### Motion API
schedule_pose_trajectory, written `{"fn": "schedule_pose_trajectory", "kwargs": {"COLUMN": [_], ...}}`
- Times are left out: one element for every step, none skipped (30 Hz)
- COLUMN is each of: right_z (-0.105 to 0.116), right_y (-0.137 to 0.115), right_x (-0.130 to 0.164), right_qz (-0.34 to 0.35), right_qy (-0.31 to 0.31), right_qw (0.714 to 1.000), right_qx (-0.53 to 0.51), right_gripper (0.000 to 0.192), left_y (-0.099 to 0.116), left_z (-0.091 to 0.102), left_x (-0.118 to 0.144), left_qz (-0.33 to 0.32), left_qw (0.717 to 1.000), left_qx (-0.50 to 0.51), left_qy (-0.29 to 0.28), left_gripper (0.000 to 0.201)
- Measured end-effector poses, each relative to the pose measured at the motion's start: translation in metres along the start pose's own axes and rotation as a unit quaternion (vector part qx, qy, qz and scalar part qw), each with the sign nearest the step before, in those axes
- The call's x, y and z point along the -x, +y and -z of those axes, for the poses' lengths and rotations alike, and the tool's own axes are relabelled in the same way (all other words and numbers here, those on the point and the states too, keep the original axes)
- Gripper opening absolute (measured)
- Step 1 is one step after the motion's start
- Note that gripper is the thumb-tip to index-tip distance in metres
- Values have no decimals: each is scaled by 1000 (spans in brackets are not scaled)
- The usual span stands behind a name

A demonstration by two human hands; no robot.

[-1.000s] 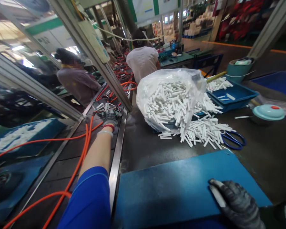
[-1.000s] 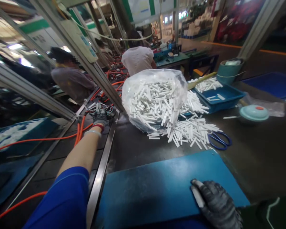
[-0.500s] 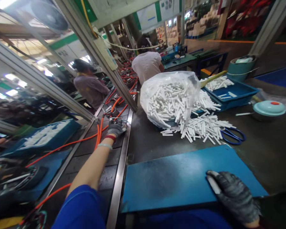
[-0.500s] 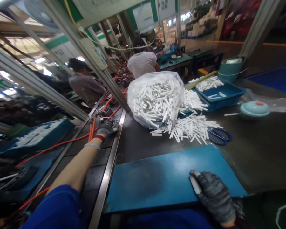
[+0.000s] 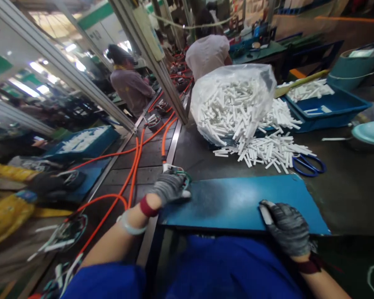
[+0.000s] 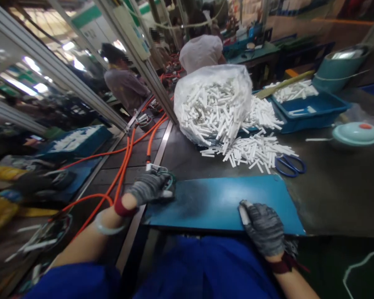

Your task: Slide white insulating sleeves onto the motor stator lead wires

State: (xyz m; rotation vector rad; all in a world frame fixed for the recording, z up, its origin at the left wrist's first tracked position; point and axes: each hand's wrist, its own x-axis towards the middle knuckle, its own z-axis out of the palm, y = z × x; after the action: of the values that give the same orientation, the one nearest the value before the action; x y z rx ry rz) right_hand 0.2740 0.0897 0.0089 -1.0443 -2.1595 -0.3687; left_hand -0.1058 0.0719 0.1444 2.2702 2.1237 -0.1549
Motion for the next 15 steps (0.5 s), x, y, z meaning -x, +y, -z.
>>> {"fn": "schedule_pose_trajectory", "kwargs": {"right_z": [1,2,3,3,4,5,6,8,10,14,17,21,25,28,30], "right_y": [1,2,3,5,6,7,8,7,6,2,-4,-12,-21,-33,-44], "right_x": [0,0,0,0,1,1,2,2,1,-2,-6,-12,-20,-29,-38], "right_qz": [-4,-10,-18,-28,-39,-52,-67,-83,-99,-110,-114,-110,-97,-76,-50], "right_qy": [-8,-17,-27,-38,-50,-60,-67,-69,-65,-57,-46,-35,-28,-23,-21], "right_qw": [1000,1000,999,999,998,996,994,991,988,985,981,977,972,967,962], "right_qx": [-1,-4,-8,-15,-25,-40,-57,-77,-99,-124,-151,-180,-210,-241,-267], "right_gripper": [22,23,24,25,26,26,27,27,26,25,22,18,16,16,17], "left_y": [26,48,65,76,81,79,72,60,45,29,14,0,-11,-20,-26], "left_z": [-5,-8,-8,-6,-3,2,8,12,14,14,12,9,4,-1,-6], "left_x": [3,6,8,10,11,11,10,7,3,-3,-9,-16,-21,-25,-28], "left_qz": [-8,-11,-15,-24,-43,-74,-109,-146,-174,-185,-185,-193,-207,-229,-256], "left_qw": [1000,1000,999,998,994,987,975,958,940,930,935,942,948,950,948], "left_qx": [11,24,42,64,96,141,188,234,261,256,217,169,127,94,79], "left_qy": [-5,-3,-3,-4,-3,10,36,79,134,187,214,216,206,190,172], "left_gripper": [38,36,38,43,49,55,58,58,54,50,48,47,47,47,48]}}
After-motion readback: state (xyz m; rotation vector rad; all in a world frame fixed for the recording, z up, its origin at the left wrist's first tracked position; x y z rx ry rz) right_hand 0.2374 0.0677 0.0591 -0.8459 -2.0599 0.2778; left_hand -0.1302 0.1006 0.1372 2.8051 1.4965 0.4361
